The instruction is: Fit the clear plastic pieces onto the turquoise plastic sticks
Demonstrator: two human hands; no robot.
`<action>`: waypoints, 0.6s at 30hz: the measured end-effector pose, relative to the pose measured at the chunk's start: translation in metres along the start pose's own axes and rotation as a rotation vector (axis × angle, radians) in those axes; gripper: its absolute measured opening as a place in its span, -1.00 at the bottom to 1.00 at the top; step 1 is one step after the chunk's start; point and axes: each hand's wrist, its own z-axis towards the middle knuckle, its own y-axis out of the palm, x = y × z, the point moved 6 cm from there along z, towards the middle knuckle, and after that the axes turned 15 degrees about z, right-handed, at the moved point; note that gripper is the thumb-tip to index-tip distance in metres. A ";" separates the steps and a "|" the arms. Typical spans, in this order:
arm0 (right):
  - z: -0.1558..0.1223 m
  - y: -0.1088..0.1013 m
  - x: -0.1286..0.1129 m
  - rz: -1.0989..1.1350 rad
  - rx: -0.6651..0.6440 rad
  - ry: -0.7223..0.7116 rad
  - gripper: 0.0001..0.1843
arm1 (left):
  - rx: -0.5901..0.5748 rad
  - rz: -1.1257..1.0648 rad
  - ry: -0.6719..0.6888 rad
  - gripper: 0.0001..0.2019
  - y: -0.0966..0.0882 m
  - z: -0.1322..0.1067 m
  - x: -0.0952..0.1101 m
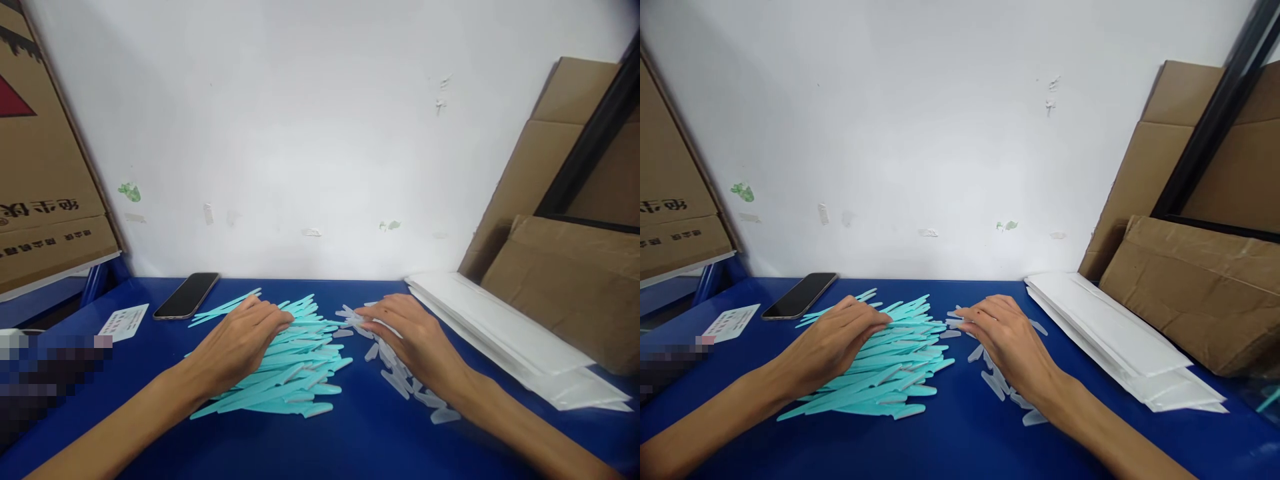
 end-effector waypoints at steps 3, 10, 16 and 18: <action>-0.001 0.000 -0.001 0.010 0.012 -0.024 -0.82 | -0.006 -0.027 -0.025 -0.81 0.002 -0.001 -0.002; -0.001 0.005 -0.006 0.093 -0.003 -0.044 -0.80 | 0.042 -0.034 -0.008 -0.80 -0.003 0.000 0.004; -0.005 0.010 -0.022 0.282 0.101 -0.077 -0.71 | 0.170 -0.165 0.000 -0.69 -0.022 0.003 0.019; -0.006 0.010 -0.022 0.308 0.130 -0.048 -0.69 | 0.183 -0.144 0.008 -0.65 -0.027 0.003 0.022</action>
